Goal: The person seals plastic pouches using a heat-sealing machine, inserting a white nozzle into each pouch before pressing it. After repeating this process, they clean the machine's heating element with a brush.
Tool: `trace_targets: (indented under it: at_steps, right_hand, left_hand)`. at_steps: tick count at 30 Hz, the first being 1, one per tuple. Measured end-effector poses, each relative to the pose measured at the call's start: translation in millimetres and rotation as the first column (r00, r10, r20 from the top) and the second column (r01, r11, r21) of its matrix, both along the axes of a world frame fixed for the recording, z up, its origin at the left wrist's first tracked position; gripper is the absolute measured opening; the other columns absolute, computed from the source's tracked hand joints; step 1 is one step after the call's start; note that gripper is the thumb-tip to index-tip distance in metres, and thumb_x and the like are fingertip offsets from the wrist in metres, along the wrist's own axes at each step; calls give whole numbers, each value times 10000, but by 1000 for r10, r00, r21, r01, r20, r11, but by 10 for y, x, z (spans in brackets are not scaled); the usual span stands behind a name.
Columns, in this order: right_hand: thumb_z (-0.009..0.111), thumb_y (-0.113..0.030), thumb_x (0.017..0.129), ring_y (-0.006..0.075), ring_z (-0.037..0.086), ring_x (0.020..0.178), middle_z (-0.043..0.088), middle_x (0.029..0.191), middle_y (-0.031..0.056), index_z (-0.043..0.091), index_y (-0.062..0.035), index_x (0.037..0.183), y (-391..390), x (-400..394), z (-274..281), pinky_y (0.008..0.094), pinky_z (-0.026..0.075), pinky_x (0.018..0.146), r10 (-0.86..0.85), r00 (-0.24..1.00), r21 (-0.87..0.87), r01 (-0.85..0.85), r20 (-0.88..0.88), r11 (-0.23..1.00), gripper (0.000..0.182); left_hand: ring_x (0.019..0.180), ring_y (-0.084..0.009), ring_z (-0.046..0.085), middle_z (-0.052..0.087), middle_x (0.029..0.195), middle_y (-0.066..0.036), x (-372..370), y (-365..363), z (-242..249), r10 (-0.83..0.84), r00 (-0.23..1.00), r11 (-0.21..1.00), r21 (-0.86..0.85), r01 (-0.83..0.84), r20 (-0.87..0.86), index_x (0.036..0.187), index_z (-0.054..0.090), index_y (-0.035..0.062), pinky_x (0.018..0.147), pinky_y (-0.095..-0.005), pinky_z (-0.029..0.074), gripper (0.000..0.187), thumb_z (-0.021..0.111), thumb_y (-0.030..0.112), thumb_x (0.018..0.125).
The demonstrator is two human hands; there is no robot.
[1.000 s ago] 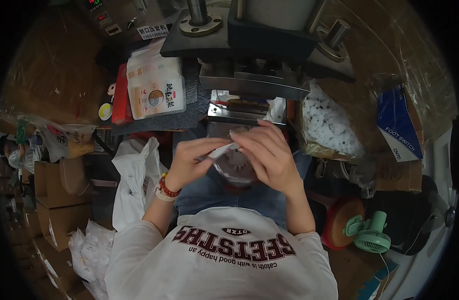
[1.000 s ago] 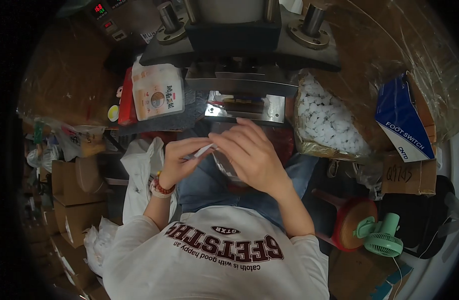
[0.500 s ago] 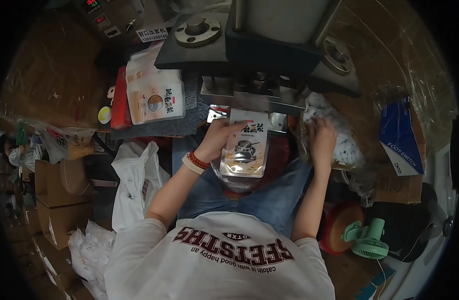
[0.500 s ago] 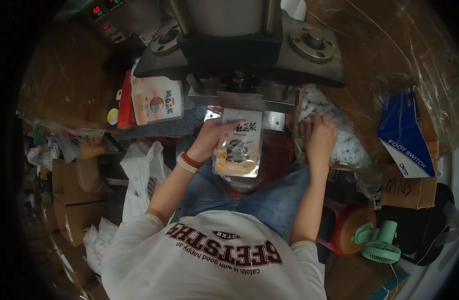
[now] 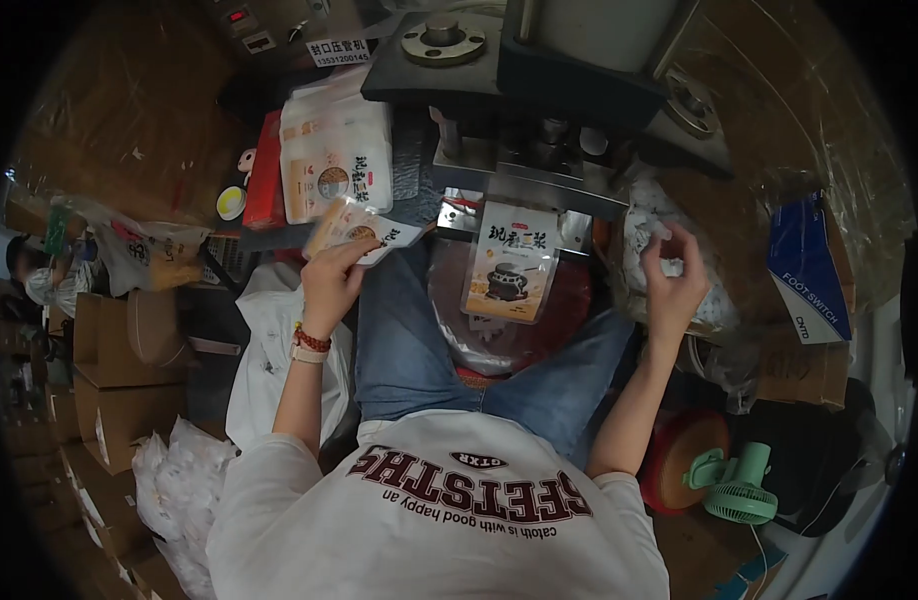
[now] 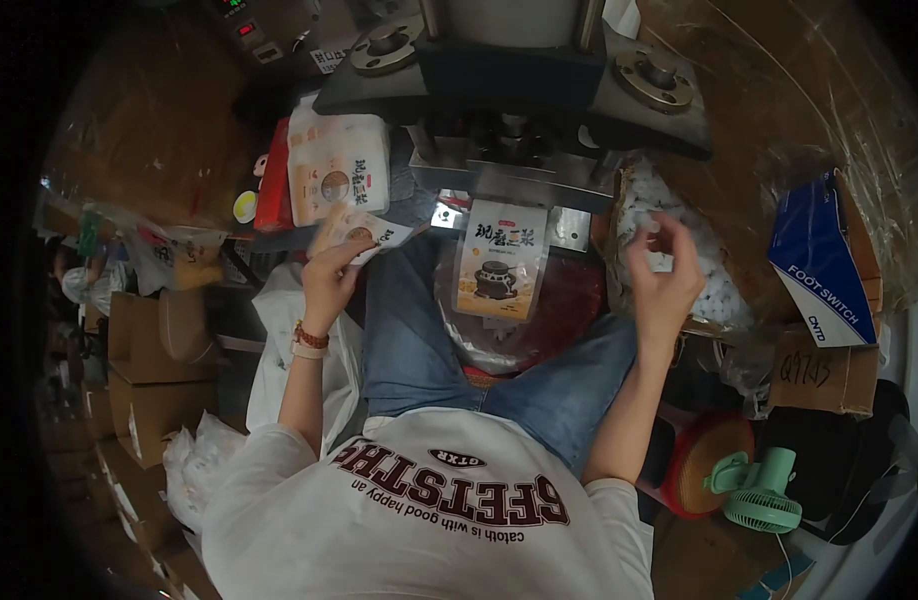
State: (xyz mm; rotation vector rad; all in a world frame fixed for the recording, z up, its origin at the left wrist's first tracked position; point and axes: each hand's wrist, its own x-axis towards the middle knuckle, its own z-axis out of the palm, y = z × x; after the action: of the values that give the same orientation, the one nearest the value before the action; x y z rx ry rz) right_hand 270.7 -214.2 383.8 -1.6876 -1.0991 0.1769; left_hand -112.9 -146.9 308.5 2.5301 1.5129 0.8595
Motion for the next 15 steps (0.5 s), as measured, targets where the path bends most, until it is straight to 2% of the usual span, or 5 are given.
trace_targets:
  at_steps: [2, 3, 7, 14, 15]
  right_hand:
    - [707, -62, 725, 256, 602, 861, 638, 861, 100, 648, -31, 1003, -139, -372, 67, 348, 451, 824, 330, 944, 174, -329, 24, 928, 286]
    - [710, -63, 719, 255, 598, 871, 638, 878, 91, 653, -39, 1003, -152, -547, 81, 353, 445, 823, 410, 890, 208, -447, 198, 870, 290]
    - [727, -68, 692, 246, 575, 891, 642, 927, 66, 678, -50, 990, -117, -922, -12, 341, 414, 827, 592, 654, 105, -707, 471, 699, 303]
    - [751, -111, 699, 255, 584, 937, 634, 1002, 89, 653, -43, 1067, -194, -729, 74, 348, 433, 857, 706, 645, 124, -758, 293, 641, 387]
    - [745, -118, 722, 255, 588, 954, 633, 1017, 101, 644, -34, 1085, -172, -714, 21, 341, 436, 874, 625, 749, 93, -654, 221, 751, 386]
  left_hand:
    - [954, -248, 661, 694, 1027, -71, 199, -128, 217, 55, 969, 975, -220, -1, 241, 1002, 696, 81, 815, -343, 519, 372, 603, -43, 664]
    - [954, -248, 661, 694, 1027, -71, 299, -173, 279, 46, 969, 976, -218, 8, 243, 1002, 696, 81, 815, -343, 519, 372, 603, -43, 664]
    - [946, -244, 671, 695, 1010, -83, 613, -392, 533, -268, 925, 963, 110, 247, 268, 993, 696, 64, 827, -323, 538, 403, 588, -78, 632]
    - [815, -184, 696, 698, 954, -107, 890, -391, 519, -429, 776, 865, -35, 500, 462, 999, 687, 44, 668, -274, 539, 282, 642, -18, 728]
    - [780, -135, 680, 705, 926, -100, 940, -284, 268, -300, 817, 807, -326, 493, 493, 1009, 686, 35, 630, -258, 522, 227, 654, 35, 784]
